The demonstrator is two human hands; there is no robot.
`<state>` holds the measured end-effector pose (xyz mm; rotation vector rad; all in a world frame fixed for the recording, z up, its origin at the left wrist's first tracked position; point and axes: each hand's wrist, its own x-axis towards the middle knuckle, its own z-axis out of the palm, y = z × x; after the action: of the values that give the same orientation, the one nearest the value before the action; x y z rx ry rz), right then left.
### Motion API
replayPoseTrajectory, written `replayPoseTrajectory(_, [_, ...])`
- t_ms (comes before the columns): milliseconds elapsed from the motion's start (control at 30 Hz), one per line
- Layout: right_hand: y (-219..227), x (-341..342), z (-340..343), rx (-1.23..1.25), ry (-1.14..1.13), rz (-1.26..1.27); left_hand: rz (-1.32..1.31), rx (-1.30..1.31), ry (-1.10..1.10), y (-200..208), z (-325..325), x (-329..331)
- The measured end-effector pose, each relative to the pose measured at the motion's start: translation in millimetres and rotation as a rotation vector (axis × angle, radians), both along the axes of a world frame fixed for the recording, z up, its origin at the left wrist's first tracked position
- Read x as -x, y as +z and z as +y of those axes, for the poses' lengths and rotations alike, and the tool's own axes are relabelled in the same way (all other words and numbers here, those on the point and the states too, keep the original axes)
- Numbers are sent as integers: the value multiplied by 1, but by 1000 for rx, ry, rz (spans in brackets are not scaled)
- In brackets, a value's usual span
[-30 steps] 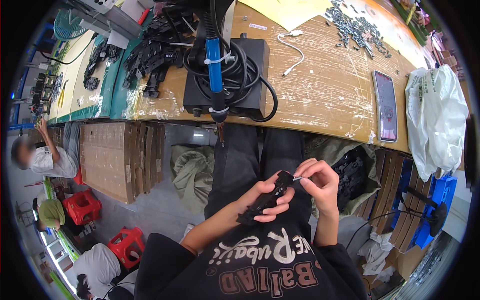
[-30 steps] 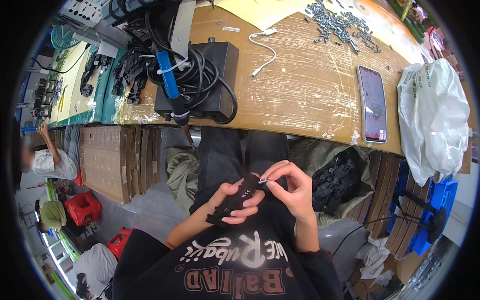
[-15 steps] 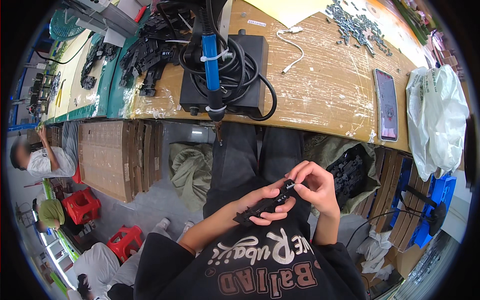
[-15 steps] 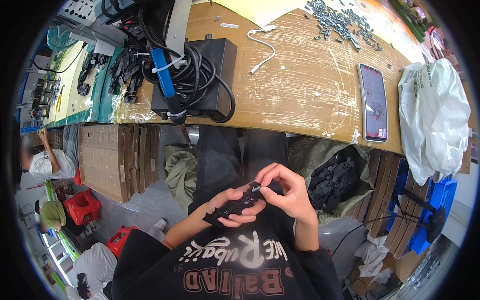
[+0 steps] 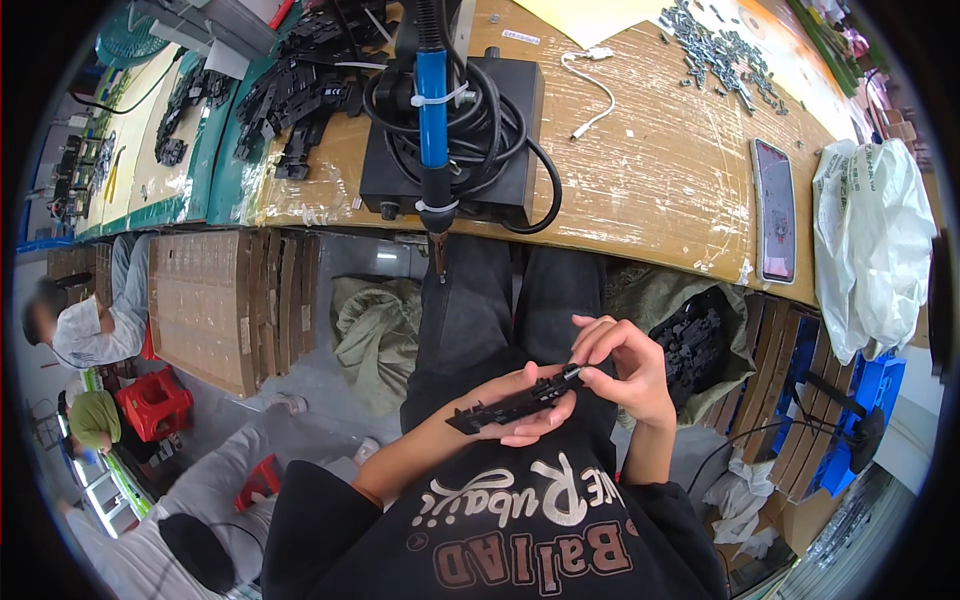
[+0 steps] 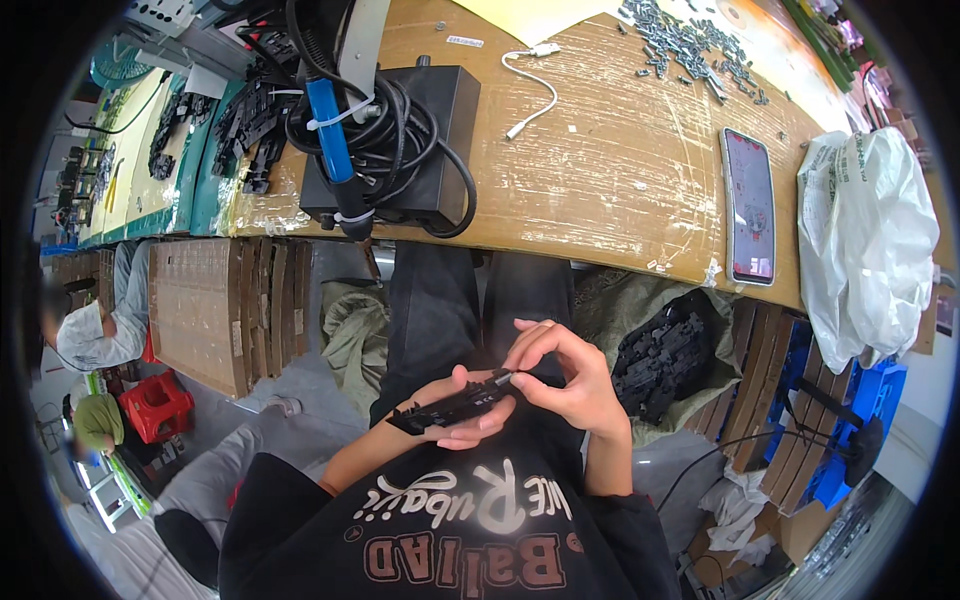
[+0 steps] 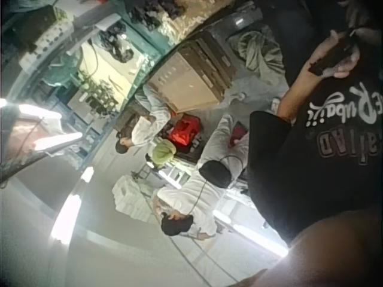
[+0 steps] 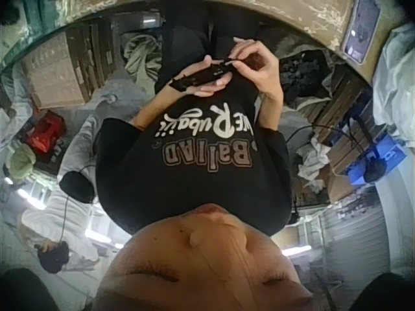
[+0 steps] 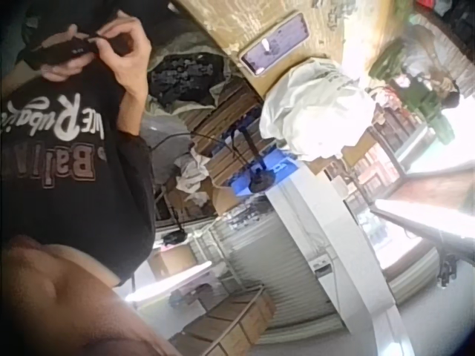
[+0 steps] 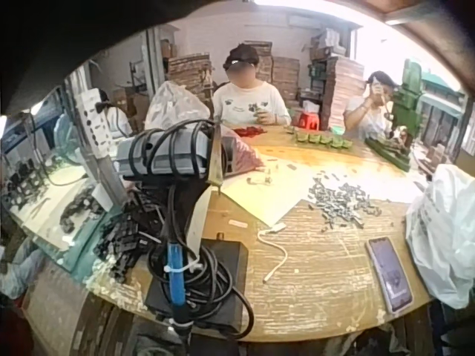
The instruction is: The recorder is assembling small plastic parts for a toy or electronic device, inserting metal pins or screws into the plastic housing.
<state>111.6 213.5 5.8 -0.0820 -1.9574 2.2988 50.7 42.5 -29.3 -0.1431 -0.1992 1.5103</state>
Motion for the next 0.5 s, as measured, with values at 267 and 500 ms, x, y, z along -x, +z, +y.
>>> replayPoseTrajectory(267, [-7,18,-23,21,70,-11,41,110,39,-15,-30,12])
replayPoseTrajectory(500, [-14,37,-49,-41,121,-47,339,368,140,-12,-57,28])
